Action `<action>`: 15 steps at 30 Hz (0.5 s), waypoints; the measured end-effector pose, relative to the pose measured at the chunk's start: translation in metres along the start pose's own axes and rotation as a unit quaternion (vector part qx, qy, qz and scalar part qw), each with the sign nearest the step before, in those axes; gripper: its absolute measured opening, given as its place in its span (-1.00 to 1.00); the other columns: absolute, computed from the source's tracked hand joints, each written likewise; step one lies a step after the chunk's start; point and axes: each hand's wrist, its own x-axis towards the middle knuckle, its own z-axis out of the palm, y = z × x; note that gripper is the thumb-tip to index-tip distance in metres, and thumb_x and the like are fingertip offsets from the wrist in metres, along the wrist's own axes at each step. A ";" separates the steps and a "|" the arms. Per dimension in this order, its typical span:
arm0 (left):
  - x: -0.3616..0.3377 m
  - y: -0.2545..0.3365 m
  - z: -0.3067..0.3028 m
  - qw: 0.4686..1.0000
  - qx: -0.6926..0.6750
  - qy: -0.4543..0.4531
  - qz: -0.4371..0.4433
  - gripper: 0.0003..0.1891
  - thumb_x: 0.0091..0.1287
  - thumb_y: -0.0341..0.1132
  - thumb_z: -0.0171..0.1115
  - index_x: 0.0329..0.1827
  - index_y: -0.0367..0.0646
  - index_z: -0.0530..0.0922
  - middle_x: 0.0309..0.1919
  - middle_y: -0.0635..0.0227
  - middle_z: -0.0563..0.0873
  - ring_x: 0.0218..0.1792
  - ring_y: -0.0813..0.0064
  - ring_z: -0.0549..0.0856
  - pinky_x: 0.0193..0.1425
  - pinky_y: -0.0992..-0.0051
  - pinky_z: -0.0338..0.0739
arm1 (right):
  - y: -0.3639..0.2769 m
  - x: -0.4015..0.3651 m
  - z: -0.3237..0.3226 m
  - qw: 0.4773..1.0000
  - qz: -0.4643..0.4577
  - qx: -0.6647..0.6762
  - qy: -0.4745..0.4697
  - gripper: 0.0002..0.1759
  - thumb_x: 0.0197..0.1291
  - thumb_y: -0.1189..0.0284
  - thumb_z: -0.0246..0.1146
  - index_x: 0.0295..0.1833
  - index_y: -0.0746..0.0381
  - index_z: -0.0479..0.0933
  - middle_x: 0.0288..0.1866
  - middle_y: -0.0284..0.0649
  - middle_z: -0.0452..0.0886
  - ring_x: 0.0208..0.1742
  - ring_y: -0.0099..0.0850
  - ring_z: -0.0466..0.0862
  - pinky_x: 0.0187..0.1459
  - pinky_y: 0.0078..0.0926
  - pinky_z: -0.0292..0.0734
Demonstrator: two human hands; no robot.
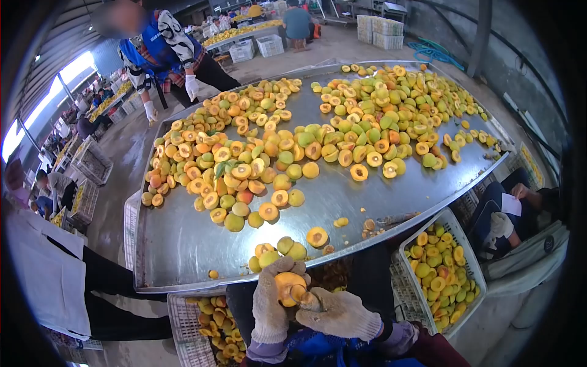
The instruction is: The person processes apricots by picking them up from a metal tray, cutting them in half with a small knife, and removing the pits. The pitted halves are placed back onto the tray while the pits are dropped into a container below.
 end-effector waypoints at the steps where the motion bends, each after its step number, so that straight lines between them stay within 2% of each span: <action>1: -0.002 0.000 0.001 1.000 0.000 0.001 -0.001 -0.30 0.45 0.25 -0.03 0.20 -0.33 0.42 0.02 -0.05 0.62 -0.11 0.15 0.70 -0.04 0.29 0.69 | 0.000 0.000 0.001 1.000 0.003 0.002 0.003 -0.37 0.26 -0.20 0.12 0.05 0.16 0.37 -0.29 -0.09 0.66 -0.16 -0.06 0.71 -0.13 -0.21 0.59; 3: -0.005 0.000 0.004 0.999 0.036 -0.004 0.016 -0.30 0.45 0.25 -0.03 0.20 -0.33 0.42 0.03 -0.06 0.62 -0.11 0.13 0.71 -0.01 0.27 0.68 | 0.003 0.001 0.005 1.000 0.002 0.005 0.006 -0.37 0.26 -0.20 0.12 0.06 0.16 0.38 -0.28 -0.09 0.66 -0.16 -0.05 0.70 -0.12 -0.20 0.59; 7: -0.010 -0.003 0.006 0.999 0.032 0.006 0.019 -0.29 0.45 0.24 -0.03 0.21 -0.34 0.42 0.02 -0.07 0.62 -0.10 0.12 0.71 0.01 0.27 0.68 | 0.006 0.003 0.010 1.000 0.006 0.028 0.008 -0.38 0.26 -0.18 0.12 0.10 0.15 0.39 -0.31 -0.11 0.66 -0.19 -0.03 0.70 -0.15 -0.19 0.60; 8: -0.012 -0.005 0.005 0.999 0.021 -0.016 0.034 -0.28 0.45 0.23 -0.02 0.24 -0.38 0.40 0.03 -0.03 0.62 -0.06 0.16 0.69 0.06 0.29 0.64 | 0.006 0.002 0.010 1.000 0.006 0.028 0.007 -0.38 0.26 -0.18 0.12 0.10 0.15 0.39 -0.31 -0.11 0.66 -0.19 -0.03 0.70 -0.15 -0.19 0.60; 10: -0.013 -0.004 0.009 0.998 0.009 -0.038 0.047 -0.26 0.46 0.22 -0.01 0.27 -0.41 0.38 0.03 0.00 0.61 -0.01 0.20 0.68 0.11 0.31 0.60 | 0.006 0.000 0.007 0.984 -0.020 0.172 -0.048 -0.44 0.28 -0.11 0.15 0.08 0.16 0.42 -0.41 -0.21 0.63 -0.35 -0.20 0.71 -0.27 -0.31 0.60; 11: -0.012 -0.002 0.013 0.992 0.063 -0.039 0.097 -0.28 0.47 0.21 -0.01 0.25 -0.42 0.41 0.03 0.01 0.62 -0.02 0.21 0.68 0.09 0.32 0.60 | 0.007 -0.001 0.006 0.984 -0.019 0.173 -0.047 -0.44 0.28 -0.11 0.15 0.08 0.16 0.42 -0.41 -0.21 0.63 -0.35 -0.20 0.71 -0.27 -0.31 0.60; 12: -0.012 0.000 0.016 0.981 0.116 -0.040 0.148 -0.29 0.48 0.19 -0.02 0.23 -0.42 0.44 0.03 0.01 0.62 -0.03 0.23 0.68 0.07 0.33 0.59 | 0.007 -0.002 0.004 0.968 0.008 0.233 -0.097 -0.50 0.30 -0.06 0.17 0.05 0.15 0.43 -0.44 -0.27 0.61 -0.42 -0.34 0.67 -0.36 -0.41 0.58; 13: -0.011 0.001 0.015 0.981 0.116 -0.040 0.149 -0.29 0.48 0.19 -0.02 0.23 -0.42 0.44 0.03 0.01 0.62 -0.03 0.23 0.68 0.07 0.33 0.59 | 0.006 -0.001 0.001 0.945 0.033 0.291 -0.145 -0.55 0.32 -0.01 0.18 0.02 0.15 0.45 -0.48 -0.33 0.58 -0.50 -0.47 0.63 -0.44 -0.51 0.56; 14: -0.010 0.001 0.013 0.976 0.150 -0.045 0.154 -0.33 0.49 0.16 -0.02 0.20 -0.42 0.47 0.00 0.03 0.64 -0.04 0.26 0.68 0.05 0.36 0.59 | 0.003 -0.002 -0.003 0.945 0.033 0.291 -0.145 -0.55 0.32 -0.01 0.18 0.02 0.15 0.45 -0.48 -0.33 0.58 -0.50 -0.47 0.63 -0.44 -0.51 0.56; 15: -0.009 0.002 0.011 0.969 0.183 -0.049 0.159 -0.36 0.50 0.12 -0.02 0.17 -0.42 0.50 -0.03 0.05 0.67 -0.04 0.29 0.68 0.03 0.38 0.58 | -0.003 -0.004 -0.008 0.937 0.051 0.308 -0.157 -0.60 0.33 0.03 0.19 -0.02 0.15 0.46 -0.50 -0.36 0.56 -0.54 -0.55 0.59 -0.52 -0.57 0.50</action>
